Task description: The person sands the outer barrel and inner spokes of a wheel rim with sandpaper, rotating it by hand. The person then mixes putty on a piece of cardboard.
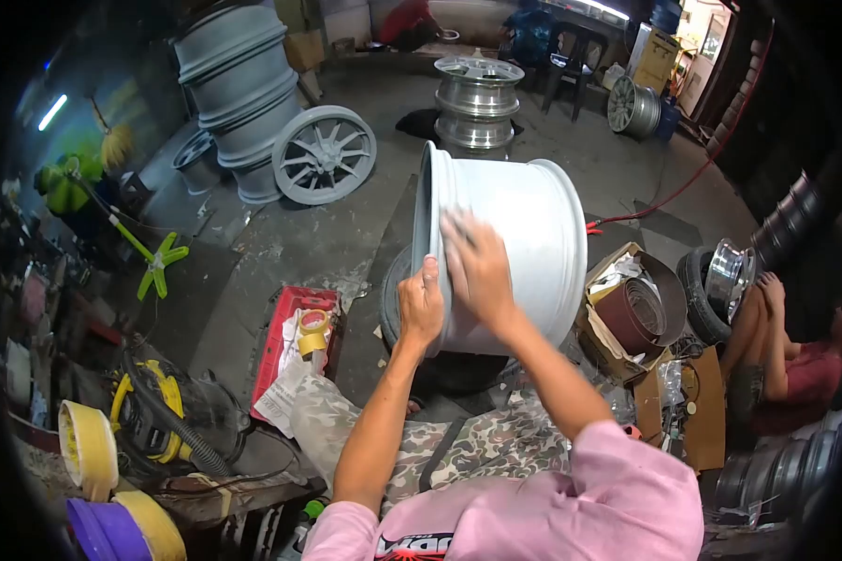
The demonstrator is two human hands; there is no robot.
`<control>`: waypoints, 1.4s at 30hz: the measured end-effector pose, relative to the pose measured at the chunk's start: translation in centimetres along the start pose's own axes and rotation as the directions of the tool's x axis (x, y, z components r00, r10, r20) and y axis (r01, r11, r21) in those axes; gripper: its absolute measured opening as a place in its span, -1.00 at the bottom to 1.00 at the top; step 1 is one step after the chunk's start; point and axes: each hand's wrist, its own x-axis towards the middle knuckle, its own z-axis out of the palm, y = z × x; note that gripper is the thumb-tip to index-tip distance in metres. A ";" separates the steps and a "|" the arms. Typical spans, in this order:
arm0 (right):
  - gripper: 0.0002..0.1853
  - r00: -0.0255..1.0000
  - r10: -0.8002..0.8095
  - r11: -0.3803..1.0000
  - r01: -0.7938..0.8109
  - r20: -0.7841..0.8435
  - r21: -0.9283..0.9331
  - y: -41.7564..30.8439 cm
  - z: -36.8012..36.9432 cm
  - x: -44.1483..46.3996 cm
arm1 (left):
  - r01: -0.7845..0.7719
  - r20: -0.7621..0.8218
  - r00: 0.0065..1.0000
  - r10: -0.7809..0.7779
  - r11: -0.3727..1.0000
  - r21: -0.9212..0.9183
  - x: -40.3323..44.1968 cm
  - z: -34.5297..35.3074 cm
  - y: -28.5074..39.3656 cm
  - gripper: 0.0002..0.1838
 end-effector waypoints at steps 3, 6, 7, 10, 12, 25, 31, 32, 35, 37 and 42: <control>-0.50 0.984 -0.081 0.994 0.091 0.157 -0.061 -3.3 -2.6 -7.0 | -0.050 -0.044 0.998 0.045 0.992 -0.118 0.5 0.2 0.4 -0.32; -0.55 0.987 -0.135 0.985 0.143 0.082 -0.095 -0.2 -1.3 -2.5 | -0.069 -0.045 0.997 0.066 0.994 -0.082 0.4 0.1 0.4 -0.34; -0.60 0.989 -0.147 0.980 0.150 0.030 -0.128 1.3 -0.4 0.5 | -0.065 -0.047 0.997 0.061 0.995 -0.076 0.3 0.0 0.2 -0.34; -0.63 0.990 0.112 0.994 -0.113 0.084 0.011 6.7 2.8 12.0 | -0.007 -0.003 1.000 0.007 0.997 -0.071 0.3 -0.1 0.1 -0.34; -0.54 0.942 0.199 0.978 -0.210 0.269 0.012 13.6 7.9 17.1 | -0.026 -0.013 1.000 0.026 0.998 -0.062 0.4 -0.1 0.0 -0.33; -0.57 0.991 -0.129 0.979 0.125 0.017 0.161 -1.7 -0.7 -1.3 | 0.085 -0.004 0.995 -0.097 0.889 -0.450 -0.3 -0.3 0.5 -0.06; -0.51 0.943 0.227 0.932 -0.283 0.243 0.228 12.6 9.0 17.9 | 0.091 -0.003 0.996 -0.091 0.992 0.092 -0.4 -1.0 -0.8 -0.18; -0.49 0.921 0.272 0.885 -0.354 0.280 0.302 16.0 12.3 19.0 | 0.080 0.001 0.997 -0.081 0.992 0.096 -0.3 -0.9 -0.7 -0.18; -0.52 0.871 0.427 0.838 -0.482 0.243 0.255 13.4 11.9 18.7 | -0.044 -0.160 0.986 0.052 0.998 0.048 -0.2 -0.2 -0.9 -0.21; -0.53 0.917 0.398 0.879 -0.393 0.041 0.270 8.5 8.9 15.0 | -0.117 -0.315 0.944 0.095 0.992 -0.054 -0.4 0.4 -1.0 -0.32; -0.56 0.992 -0.003 0.990 0.021 -0.129 0.138 -4.2 2.4 -7.2 | 0.080 -0.150 0.975 -0.161 0.896 -0.436 1.0 -1.2 -2.3 -0.21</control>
